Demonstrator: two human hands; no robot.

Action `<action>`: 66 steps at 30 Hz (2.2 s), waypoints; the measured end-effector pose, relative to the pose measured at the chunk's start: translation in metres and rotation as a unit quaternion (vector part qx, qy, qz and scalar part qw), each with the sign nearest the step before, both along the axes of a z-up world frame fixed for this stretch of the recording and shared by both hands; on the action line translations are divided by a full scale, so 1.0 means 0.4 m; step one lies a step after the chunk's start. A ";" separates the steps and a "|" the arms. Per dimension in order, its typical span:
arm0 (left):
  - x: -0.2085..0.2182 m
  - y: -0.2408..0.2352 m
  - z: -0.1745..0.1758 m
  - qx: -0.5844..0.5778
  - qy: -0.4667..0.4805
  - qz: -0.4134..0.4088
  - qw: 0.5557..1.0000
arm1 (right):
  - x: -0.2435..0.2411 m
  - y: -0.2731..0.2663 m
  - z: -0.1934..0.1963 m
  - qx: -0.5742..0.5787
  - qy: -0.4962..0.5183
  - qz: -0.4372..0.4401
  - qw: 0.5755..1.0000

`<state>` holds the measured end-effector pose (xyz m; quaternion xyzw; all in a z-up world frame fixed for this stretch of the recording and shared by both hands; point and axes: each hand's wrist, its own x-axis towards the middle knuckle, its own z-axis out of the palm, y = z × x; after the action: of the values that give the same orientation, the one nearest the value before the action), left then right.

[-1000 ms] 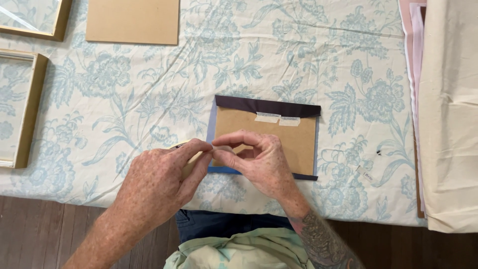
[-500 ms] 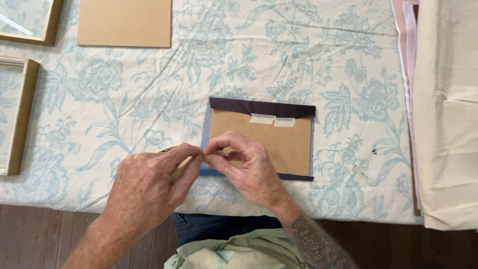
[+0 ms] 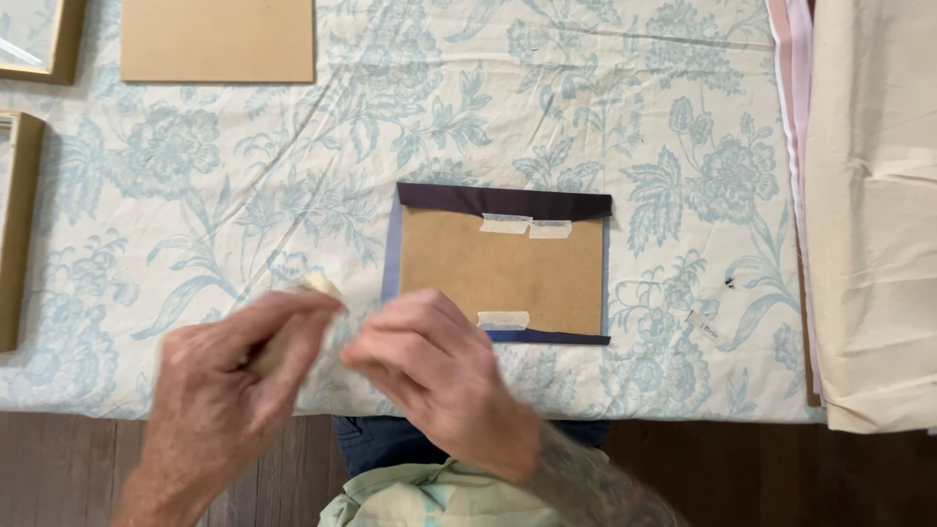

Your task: Wrapping a square piece of cardboard with blue paper and securing the edges with masking tape on a workshop table.

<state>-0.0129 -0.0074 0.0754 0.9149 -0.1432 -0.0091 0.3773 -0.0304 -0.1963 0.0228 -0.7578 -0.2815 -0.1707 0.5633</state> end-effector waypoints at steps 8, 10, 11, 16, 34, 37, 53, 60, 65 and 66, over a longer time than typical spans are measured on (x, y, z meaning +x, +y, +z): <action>0.051 0.070 -0.224 0.315 -0.160 0.001 0.935 | -0.118 -0.313 -0.032 0.056 0.201 -0.039 0.977; 0.051 0.065 -0.244 0.332 -0.170 -0.001 0.928 | -0.129 -0.367 -0.039 0.045 0.241 -0.075 0.966; 0.052 0.059 -0.247 0.334 -0.159 0.005 0.929 | -0.134 -0.381 -0.039 0.057 0.247 -0.134 0.958; 0.055 0.038 -0.235 0.367 -0.160 0.012 0.916 | -0.148 -0.414 -0.039 0.082 0.283 -0.176 0.939; 0.016 -0.323 -0.202 -0.115 0.011 -0.186 0.976 | -0.086 -0.364 -0.015 -0.153 0.324 -0.163 0.919; 0.036 -0.328 -0.218 -0.094 0.031 -0.187 0.977 | -0.069 -0.357 -0.006 -0.134 0.344 -0.176 0.912; 0.094 -0.358 -0.205 0.032 0.137 -0.220 0.965 | -0.032 -0.374 -0.007 -0.172 0.355 -0.143 0.908; 0.087 -0.371 -0.234 0.083 0.108 -0.221 0.966 | -0.013 -0.388 -0.002 -0.210 0.382 -0.114 0.893; 0.079 -0.372 -0.255 0.081 0.081 -0.217 0.969 | -0.007 -0.385 -0.001 -0.221 0.388 -0.110 0.888; 0.078 -0.373 -0.256 0.085 0.081 -0.216 0.969 | -0.005 -0.384 0.001 -0.222 0.391 -0.112 0.886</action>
<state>0.0184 -0.1566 -0.0269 0.8870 -0.3052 -0.1769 0.2979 -0.0325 -0.3497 0.0230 -0.8948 0.0175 0.1448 0.4219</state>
